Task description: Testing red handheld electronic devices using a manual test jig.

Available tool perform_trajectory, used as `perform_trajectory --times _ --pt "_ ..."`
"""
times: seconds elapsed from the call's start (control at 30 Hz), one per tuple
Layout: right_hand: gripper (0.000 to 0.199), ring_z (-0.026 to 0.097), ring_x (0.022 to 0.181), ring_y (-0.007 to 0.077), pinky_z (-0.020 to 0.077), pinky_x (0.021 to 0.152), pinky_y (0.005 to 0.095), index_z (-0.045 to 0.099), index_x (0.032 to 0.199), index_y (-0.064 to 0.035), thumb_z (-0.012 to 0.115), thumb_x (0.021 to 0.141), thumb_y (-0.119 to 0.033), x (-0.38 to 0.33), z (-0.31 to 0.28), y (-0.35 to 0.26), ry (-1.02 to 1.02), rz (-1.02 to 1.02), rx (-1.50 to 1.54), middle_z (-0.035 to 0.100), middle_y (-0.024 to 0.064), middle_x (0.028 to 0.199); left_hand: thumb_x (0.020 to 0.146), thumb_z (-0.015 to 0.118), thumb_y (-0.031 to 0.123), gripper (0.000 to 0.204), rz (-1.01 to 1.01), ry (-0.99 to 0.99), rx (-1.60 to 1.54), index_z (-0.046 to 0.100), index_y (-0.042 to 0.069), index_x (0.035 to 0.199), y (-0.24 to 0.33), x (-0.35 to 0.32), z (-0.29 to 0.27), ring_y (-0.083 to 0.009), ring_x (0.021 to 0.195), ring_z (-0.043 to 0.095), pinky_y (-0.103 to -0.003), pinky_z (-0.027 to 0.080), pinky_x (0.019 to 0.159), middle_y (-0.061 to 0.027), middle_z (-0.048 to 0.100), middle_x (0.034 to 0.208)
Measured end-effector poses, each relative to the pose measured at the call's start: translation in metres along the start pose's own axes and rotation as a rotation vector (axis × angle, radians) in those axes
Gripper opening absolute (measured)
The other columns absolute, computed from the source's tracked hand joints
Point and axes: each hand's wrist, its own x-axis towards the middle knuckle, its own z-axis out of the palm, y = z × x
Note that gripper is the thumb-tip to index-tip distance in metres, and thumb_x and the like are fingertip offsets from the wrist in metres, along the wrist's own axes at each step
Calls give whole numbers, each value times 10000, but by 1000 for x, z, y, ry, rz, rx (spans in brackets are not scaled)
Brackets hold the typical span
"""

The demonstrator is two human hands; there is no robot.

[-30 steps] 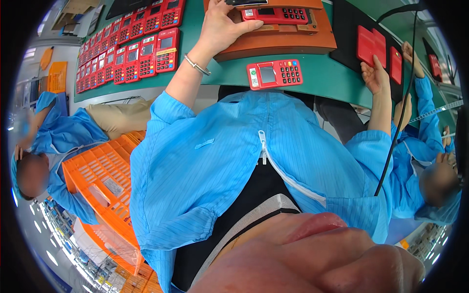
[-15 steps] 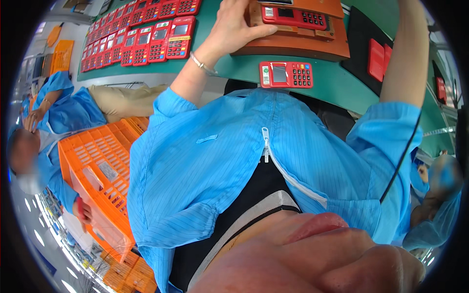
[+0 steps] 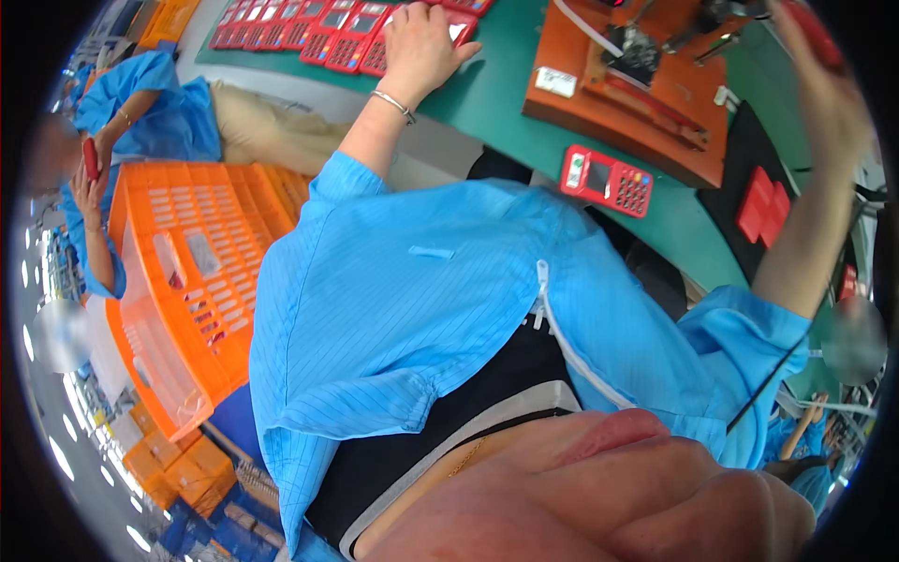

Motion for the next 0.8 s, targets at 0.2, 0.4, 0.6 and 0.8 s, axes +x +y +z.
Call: perform_trajectory --times 0.2,0.4,0.6,0.8 --pt "329 624 619 200 513 575 270 657 1088 -54 769 780 -88 -31 31 9 304 -262 95 672 77 833 754 718 414 393 39 -197 21 667 140 1031 20 16 6 -344 989 523 -484 404 865 -179 576 1003" --pt "566 511 540 89 451 497 225 557 1300 -61 773 777 -59 -50 21 7 152 -58 340 568 17 703 723 686 172 305 5 -366 -195 643 105 1017 35 20 -3 -399 933 571 -495 487 776 -209 554 1038" --pt "606 528 621 43 443 573 186 522 1335 -61 776 785 -48 -57 26 11 161 29 400 605 -3 808 742 753 275 529 -280 -150 -784 617 113 1227 12 37 -32 -318 967 586 -377 511 867 -190 504 1109" --pt "495 514 583 69 450 526 193 590 1244 -45 773 784 -42 -40 30 5 268 -164 406 581 37 837 831 714 287 321 -411 -130 -1058 689 33 1025 -1 23 -14 -213 924 620 -340 507 797 -115 632 1007"
